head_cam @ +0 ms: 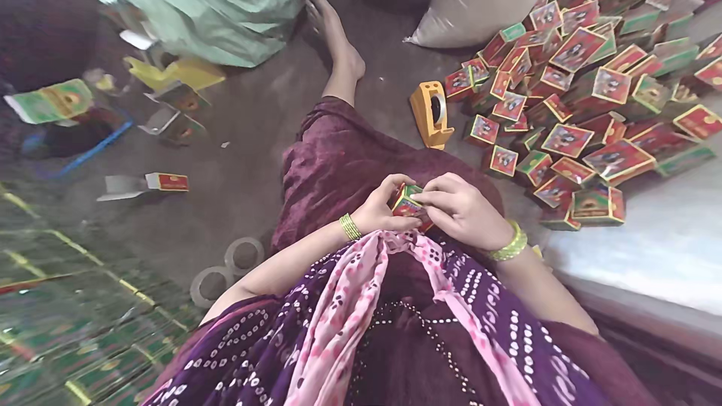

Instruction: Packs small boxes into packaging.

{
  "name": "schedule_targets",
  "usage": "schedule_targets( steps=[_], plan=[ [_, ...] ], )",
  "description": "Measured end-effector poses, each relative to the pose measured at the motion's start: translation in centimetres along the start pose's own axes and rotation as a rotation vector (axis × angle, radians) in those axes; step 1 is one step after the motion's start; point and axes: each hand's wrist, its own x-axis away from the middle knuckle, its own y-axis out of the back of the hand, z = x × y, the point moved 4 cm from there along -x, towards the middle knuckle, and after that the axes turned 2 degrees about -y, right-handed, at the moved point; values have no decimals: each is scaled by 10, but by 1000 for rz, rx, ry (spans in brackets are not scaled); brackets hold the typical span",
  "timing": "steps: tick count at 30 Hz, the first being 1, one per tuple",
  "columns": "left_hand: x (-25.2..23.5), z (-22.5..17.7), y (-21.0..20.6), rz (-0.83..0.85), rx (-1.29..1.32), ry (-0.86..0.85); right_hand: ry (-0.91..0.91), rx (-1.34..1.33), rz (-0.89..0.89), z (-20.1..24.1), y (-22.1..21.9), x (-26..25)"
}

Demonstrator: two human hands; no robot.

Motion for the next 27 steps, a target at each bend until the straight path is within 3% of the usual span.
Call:
schedule_targets(
  steps=[2,5,9,11,14,17,21,27],
  plan=[
    [0,0,2,-77,6,48,-10,-1,-1,-1,-4,0],
    [-1,-1,7,-250,111,138,-31,2,-159,-4,-16,6],
    [-3,5,10,-287,174,144,-244,-362,-143,-31,-11,-1],
    [-7,3,11,-294,189,192,-465,-410,-184,-71,7,-13],
    [-10,8,14,-337,178,229,-843,-173,-263,-174,26,-33],
    [-13,9,15,-346,173,248,-1074,-32,-172,-260,26,-53],
    [-16,8,20,-354,174,260,-1119,18,51,-300,12,-70],
    [-23,11,22,-344,222,263,-1124,-194,-48,-297,1,-77]
  ],
)
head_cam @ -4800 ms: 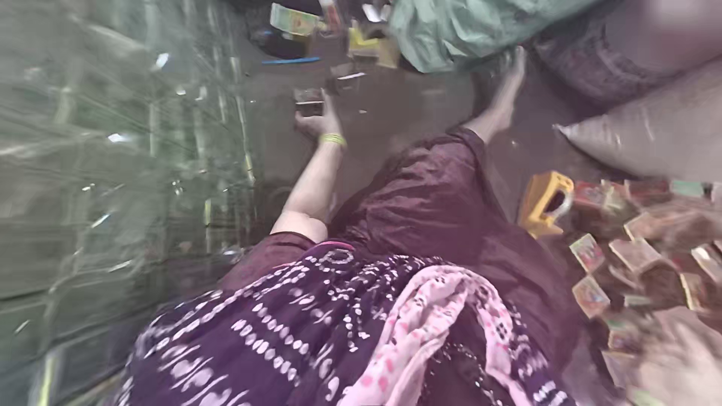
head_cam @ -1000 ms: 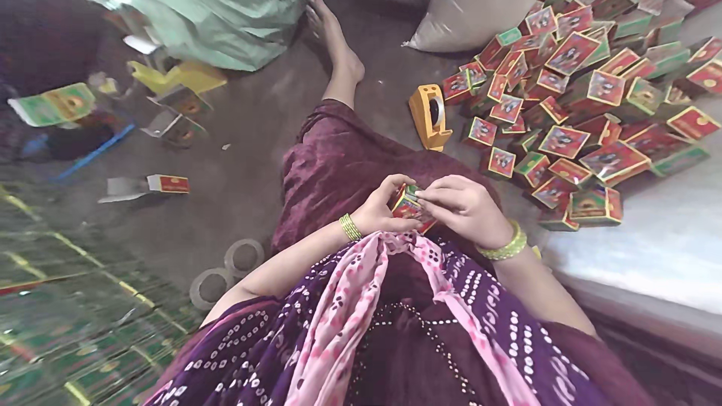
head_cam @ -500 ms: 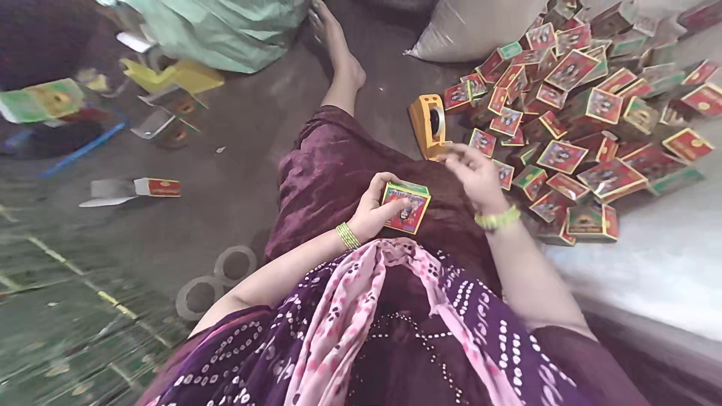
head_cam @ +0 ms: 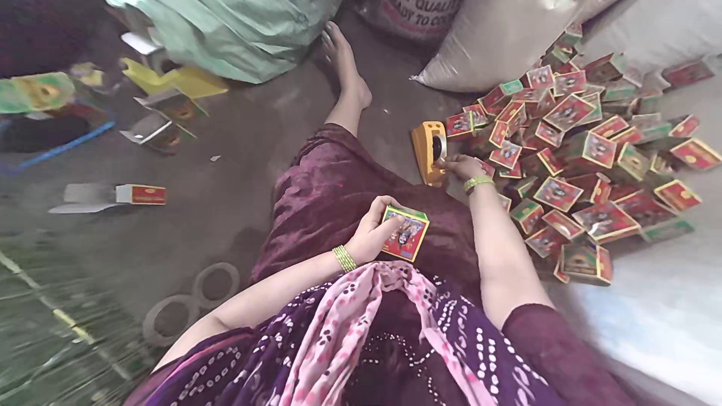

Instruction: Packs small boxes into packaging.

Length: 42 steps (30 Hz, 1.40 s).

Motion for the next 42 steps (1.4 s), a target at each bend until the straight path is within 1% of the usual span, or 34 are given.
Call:
schedule_targets(
  steps=[3,6,8,12,15,17,19,21,22,23,24,26,29,30,31,33,35,38,40,42],
  plan=[
    [-2,1,-1,10,3,3,3,-174,-24,-1,2,7],
    [-2,0,0,3,-21,11,-45,-391,-25,0,8,24],
    [-1,0,1,-14,-32,9,-92,-403,-19,-6,12,35],
    [1,3,1,-17,-43,-5,-167,-239,-2,-25,7,46],
    [3,5,-1,-10,-59,-8,-135,-221,-5,-22,2,55],
    [5,4,-1,-14,-72,-10,-93,-157,-18,-19,-2,57],
    [6,4,0,-25,-93,-24,-45,6,-64,-20,-6,51],
    [6,3,1,-50,-136,-49,-54,268,-126,-23,-6,47],
    [7,2,1,-65,-158,-55,-66,342,-141,-23,-6,50],
    [8,2,1,-75,-171,-61,-62,342,-142,-21,-4,53],
    [9,1,1,-80,-179,-62,-22,268,-140,-14,-1,59],
    [10,1,1,-93,-172,-66,105,-41,-79,9,0,88],
    [13,3,1,-91,-186,-103,275,-558,121,38,-15,160],
    [13,3,1,-88,-218,-111,332,-700,186,45,-21,184],
    [13,3,1,-88,-257,-109,378,-784,236,51,-27,205],
    [13,3,0,-96,-326,-92,423,-814,296,57,-39,239],
    [15,4,-2,-75,-356,-90,415,-774,307,56,-52,255],
    [19,5,-5,-58,-316,-65,300,-689,256,47,-68,253],
    [22,2,-8,-65,-301,-51,223,-692,225,43,-75,248],
    [25,0,-9,-57,-296,-75,184,-715,184,41,-80,247]
  ],
)
